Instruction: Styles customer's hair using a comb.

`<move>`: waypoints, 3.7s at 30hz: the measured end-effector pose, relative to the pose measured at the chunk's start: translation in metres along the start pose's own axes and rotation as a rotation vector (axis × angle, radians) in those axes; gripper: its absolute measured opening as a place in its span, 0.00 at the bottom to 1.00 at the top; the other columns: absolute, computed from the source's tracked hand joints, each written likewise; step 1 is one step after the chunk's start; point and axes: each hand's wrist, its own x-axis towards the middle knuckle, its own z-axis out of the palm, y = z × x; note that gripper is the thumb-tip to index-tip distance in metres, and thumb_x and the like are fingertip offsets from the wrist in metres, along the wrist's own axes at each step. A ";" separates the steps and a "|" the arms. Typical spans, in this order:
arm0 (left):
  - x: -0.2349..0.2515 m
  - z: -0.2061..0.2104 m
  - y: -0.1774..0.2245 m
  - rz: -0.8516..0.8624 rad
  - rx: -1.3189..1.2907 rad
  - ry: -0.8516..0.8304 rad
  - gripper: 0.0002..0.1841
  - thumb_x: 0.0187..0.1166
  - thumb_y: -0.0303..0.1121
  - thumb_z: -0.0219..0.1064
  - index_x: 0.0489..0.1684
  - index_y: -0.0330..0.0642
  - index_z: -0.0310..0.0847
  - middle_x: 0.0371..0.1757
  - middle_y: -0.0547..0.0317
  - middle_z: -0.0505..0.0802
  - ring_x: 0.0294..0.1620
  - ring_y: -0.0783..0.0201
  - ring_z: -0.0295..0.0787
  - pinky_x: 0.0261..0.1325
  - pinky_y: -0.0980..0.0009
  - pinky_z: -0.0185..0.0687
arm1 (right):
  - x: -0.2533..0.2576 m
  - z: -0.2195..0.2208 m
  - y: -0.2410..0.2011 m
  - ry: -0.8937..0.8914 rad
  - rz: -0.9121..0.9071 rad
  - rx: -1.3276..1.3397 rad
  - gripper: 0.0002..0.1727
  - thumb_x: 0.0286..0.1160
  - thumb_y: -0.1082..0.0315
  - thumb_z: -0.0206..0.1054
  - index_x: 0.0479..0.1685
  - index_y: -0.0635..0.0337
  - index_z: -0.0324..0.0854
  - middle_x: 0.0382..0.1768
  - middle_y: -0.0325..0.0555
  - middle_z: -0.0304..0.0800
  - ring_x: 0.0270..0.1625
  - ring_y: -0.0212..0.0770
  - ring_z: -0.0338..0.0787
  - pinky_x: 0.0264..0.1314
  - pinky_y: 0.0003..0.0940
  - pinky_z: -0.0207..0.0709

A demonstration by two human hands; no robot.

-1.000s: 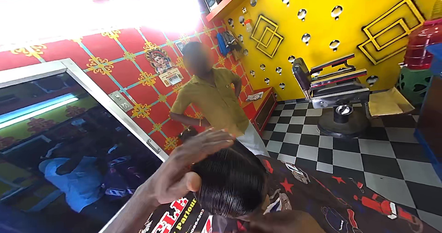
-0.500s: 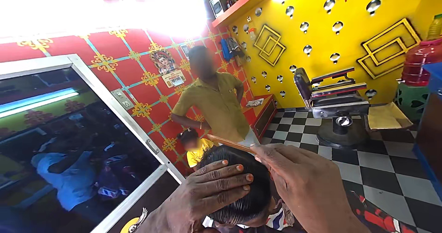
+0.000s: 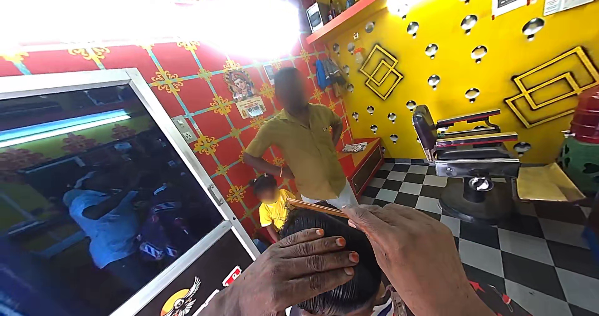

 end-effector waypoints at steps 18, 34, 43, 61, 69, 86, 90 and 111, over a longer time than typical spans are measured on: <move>-0.006 0.004 0.004 0.029 0.054 0.049 0.30 0.84 0.60 0.60 0.69 0.45 0.85 0.77 0.59 0.85 0.86 0.54 0.71 0.91 0.54 0.59 | 0.003 -0.002 0.017 0.094 0.066 -0.029 0.12 0.80 0.59 0.64 0.50 0.42 0.93 0.38 0.33 0.95 0.38 0.38 0.93 0.31 0.35 0.83; -0.007 0.005 0.007 0.034 0.077 0.041 0.28 0.85 0.57 0.60 0.69 0.45 0.85 0.78 0.60 0.85 0.86 0.55 0.69 0.92 0.56 0.57 | 0.005 0.001 0.008 0.061 -0.081 -0.017 0.11 0.83 0.62 0.64 0.53 0.38 0.91 0.44 0.26 0.96 0.42 0.33 0.92 0.38 0.28 0.81; -0.011 0.005 0.008 0.028 0.068 0.041 0.29 0.84 0.59 0.60 0.70 0.45 0.85 0.78 0.60 0.85 0.87 0.55 0.69 0.92 0.56 0.57 | -0.003 0.001 0.015 -0.177 -0.039 -0.134 0.15 0.67 0.72 0.73 0.48 0.41 0.92 0.36 0.32 0.95 0.35 0.39 0.93 0.31 0.35 0.83; -0.022 -0.016 0.019 -0.125 -0.185 0.451 0.29 0.84 0.67 0.48 0.65 0.61 0.85 0.73 0.70 0.88 0.83 0.56 0.74 0.88 0.49 0.63 | -0.045 -0.015 0.002 -0.103 0.287 0.597 0.12 0.85 0.53 0.63 0.54 0.34 0.93 0.43 0.23 0.94 0.43 0.23 0.91 0.43 0.27 0.86; 0.016 -0.068 -0.022 -0.182 -0.139 0.313 0.44 0.79 0.75 0.41 0.72 0.47 0.82 0.81 0.55 0.81 0.86 0.44 0.68 0.87 0.47 0.64 | -0.122 -0.023 -0.033 -0.200 -0.066 0.200 0.17 0.83 0.66 0.64 0.64 0.34 0.87 0.48 0.32 0.93 0.40 0.37 0.89 0.36 0.34 0.78; 0.047 -0.020 0.003 0.071 0.196 -0.432 0.40 0.83 0.69 0.45 0.81 0.48 0.76 0.87 0.61 0.75 0.92 0.54 0.59 0.94 0.48 0.52 | -0.126 -0.003 0.007 0.137 0.132 0.378 0.12 0.87 0.64 0.60 0.47 0.44 0.92 0.45 0.30 0.95 0.51 0.30 0.90 0.55 0.33 0.77; 0.042 -0.019 0.001 0.115 0.155 -0.420 0.42 0.84 0.70 0.40 0.82 0.49 0.76 0.86 0.62 0.76 0.92 0.53 0.58 0.94 0.46 0.50 | -0.152 0.000 -0.006 0.028 -0.006 0.214 0.12 0.86 0.67 0.60 0.56 0.40 0.86 0.52 0.29 0.93 0.56 0.33 0.89 0.63 0.35 0.79; -0.107 0.049 -0.021 -0.679 -0.738 1.097 0.41 0.86 0.68 0.28 0.78 0.49 0.72 0.78 0.59 0.82 0.78 0.53 0.78 0.79 0.52 0.74 | -0.059 -0.048 -0.105 -0.110 -0.049 -0.057 0.13 0.81 0.64 0.68 0.60 0.49 0.89 0.46 0.40 0.95 0.43 0.34 0.93 0.39 0.26 0.85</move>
